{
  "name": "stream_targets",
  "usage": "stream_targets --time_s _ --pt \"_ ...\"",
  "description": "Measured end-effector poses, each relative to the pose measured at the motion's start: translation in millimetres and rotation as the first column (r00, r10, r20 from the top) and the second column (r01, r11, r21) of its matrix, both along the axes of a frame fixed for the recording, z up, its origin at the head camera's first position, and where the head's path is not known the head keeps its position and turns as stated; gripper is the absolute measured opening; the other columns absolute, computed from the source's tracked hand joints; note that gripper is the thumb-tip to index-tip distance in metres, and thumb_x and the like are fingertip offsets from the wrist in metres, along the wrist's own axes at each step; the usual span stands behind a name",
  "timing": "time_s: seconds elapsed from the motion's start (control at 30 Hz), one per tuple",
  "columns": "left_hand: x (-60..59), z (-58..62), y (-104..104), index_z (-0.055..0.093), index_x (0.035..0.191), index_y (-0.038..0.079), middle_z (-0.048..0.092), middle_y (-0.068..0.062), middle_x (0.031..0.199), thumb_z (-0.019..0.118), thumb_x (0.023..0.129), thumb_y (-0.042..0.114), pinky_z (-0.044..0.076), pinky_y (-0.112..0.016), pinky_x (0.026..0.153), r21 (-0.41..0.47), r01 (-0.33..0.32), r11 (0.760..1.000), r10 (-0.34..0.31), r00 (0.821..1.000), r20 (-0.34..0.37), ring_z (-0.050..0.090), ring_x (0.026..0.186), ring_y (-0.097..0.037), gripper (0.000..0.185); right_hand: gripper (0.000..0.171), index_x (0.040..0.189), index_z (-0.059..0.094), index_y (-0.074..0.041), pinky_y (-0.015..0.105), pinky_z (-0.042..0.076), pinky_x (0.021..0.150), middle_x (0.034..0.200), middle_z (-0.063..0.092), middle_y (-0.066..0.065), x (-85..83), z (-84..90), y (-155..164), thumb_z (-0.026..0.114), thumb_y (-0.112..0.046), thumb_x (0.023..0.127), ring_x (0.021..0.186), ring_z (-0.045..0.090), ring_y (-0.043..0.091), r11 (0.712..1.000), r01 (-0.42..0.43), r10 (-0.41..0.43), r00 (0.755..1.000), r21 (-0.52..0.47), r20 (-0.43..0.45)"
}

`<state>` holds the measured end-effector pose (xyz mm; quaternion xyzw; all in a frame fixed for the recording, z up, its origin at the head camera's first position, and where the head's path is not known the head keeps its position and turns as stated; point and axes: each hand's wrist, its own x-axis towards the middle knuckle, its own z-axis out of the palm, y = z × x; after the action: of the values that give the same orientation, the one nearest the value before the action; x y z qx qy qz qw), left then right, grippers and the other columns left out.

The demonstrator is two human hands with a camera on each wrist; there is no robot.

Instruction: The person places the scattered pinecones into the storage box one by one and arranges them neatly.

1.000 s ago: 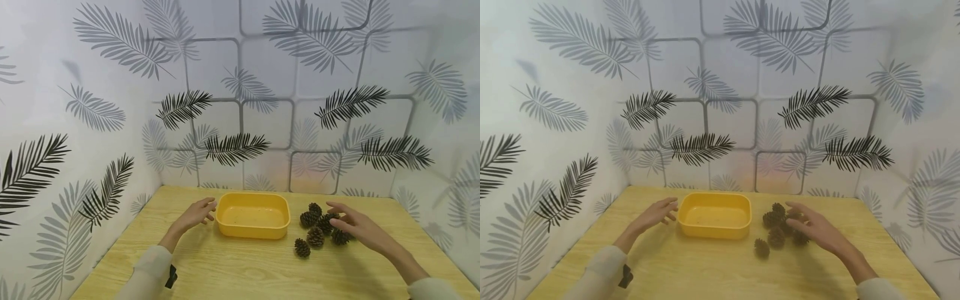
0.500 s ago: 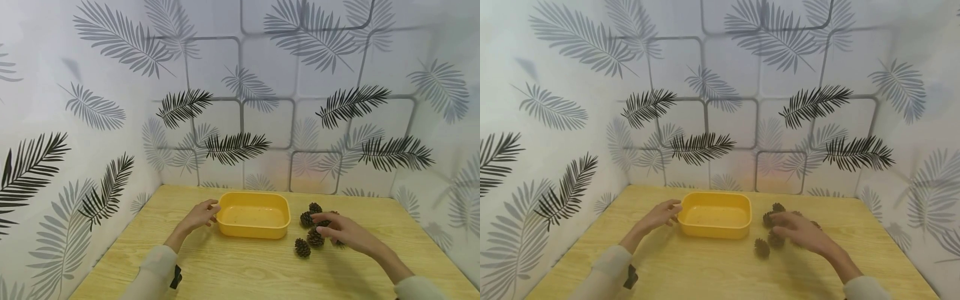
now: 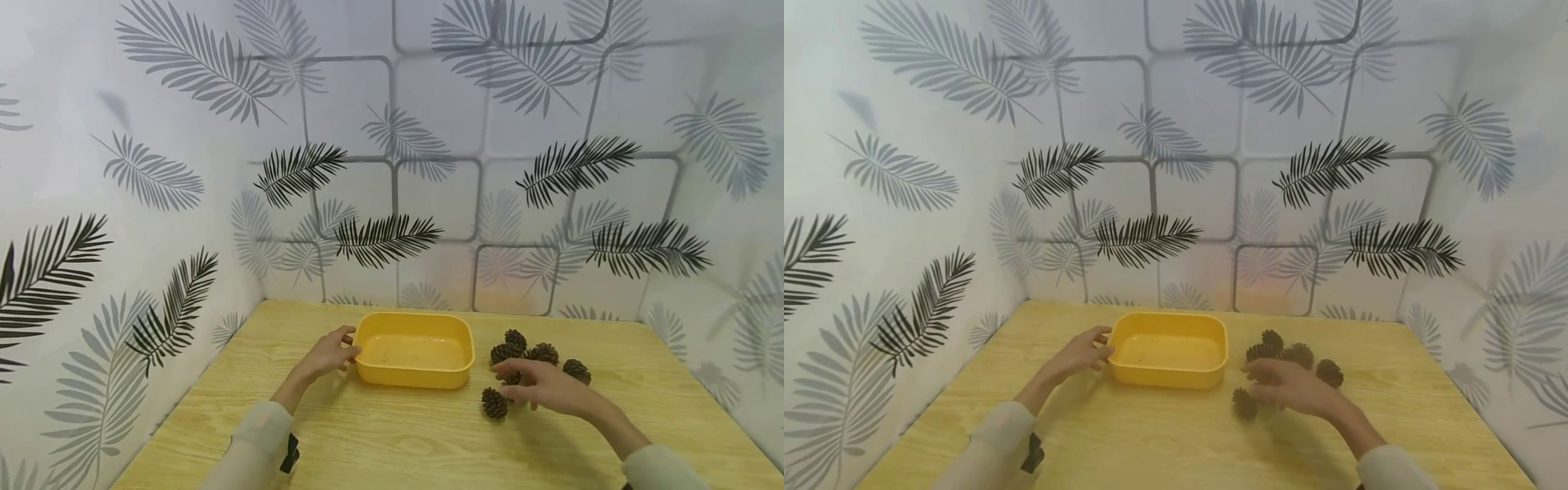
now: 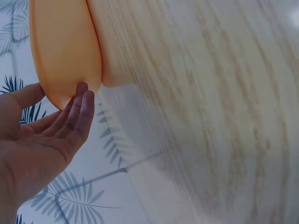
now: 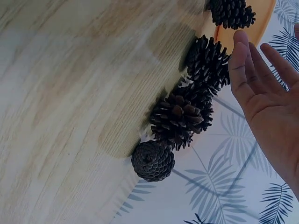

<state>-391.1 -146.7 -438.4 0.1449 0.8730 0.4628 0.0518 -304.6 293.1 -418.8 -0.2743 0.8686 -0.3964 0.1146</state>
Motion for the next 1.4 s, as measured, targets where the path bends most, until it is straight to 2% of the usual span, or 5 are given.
stream_targets --time_s 0.2,0.47,0.73,0.97,1.4 --pt "-0.5 0.9 0 0.040 0.155 -0.006 0.056 -0.031 0.140 0.059 0.104 0.011 0.061 -0.043 0.078 0.001 -0.003 1.000 0.003 1.000 -0.003 0.072 0.096 -0.027 0.057 0.049 0.146 0.055 -0.003 0.041 0.058 0.064 0.141 0.058 0.025 -3.8 -6.8 -8 0.065 -0.026 0.104 0.081 0.066 0.024 1.000 -0.007 0.007 1.000 0.006 0.013" --pt "-1.4 -2.3 1 0.041 0.154 -0.006 0.056 -0.030 0.139 0.059 0.105 0.010 0.062 -0.044 0.078 0.005 -0.006 1.000 0.006 1.000 0.004 0.072 0.097 -0.030 0.055 0.054 0.144 0.055 0.003 0.037 0.057 0.061 0.124 0.066 0.019 -5.8 -15.9 -18 0.071 -0.024 0.101 0.073 0.063 0.020 0.999 -0.016 0.016 1.000 0.037 0.013" --pt "-1.7 -5.3 1 0.041 0.155 -0.005 0.056 -0.029 0.140 0.059 0.105 0.010 0.062 -0.043 0.078 0.013 -0.011 1.000 0.011 1.000 0.009 0.072 0.096 -0.027 0.055 0.049 0.136 0.064 0.001 0.035 0.056 0.084 0.131 0.067 0.017 -7.5 -19.5 -25 0.077 -0.026 0.097 0.108 0.066 0.029 0.990 -0.031 0.045 0.995 0.138 -0.095" --pt "-0.3 -4.0 -1 0.038 0.156 -0.004 0.052 -0.031 0.144 0.058 0.106 0.012 0.061 -0.044 0.079 0.021 0.005 1.000 -0.005 1.000 0.018 0.073 0.099 -0.029 0.056 0.046 0.131 0.067 -0.003 0.037 0.056 0.083 0.126 0.070 0.010 -16.3 -29.9 -20 0.077 -0.032 0.096 0.106 0.066 0.022 0.983 -0.066 0.095 0.981 0.169 -0.171" --pt "-1.1 -5.0 -1 0.037 0.157 -0.005 0.050 -0.033 0.147 0.055 0.107 0.011 0.061 -0.047 0.083 0.030 0.014 0.999 -0.015 1.000 0.022 0.072 0.101 -0.032 0.056 0.040 0.130 0.066 -0.003 0.040 0.057 0.083 0.121 0.071 0.005 -12.5 -23.8 -22 0.074 -0.028 0.099 0.106 0.067 0.022 0.984 -0.117 0.138 0.977 0.134 -0.161"
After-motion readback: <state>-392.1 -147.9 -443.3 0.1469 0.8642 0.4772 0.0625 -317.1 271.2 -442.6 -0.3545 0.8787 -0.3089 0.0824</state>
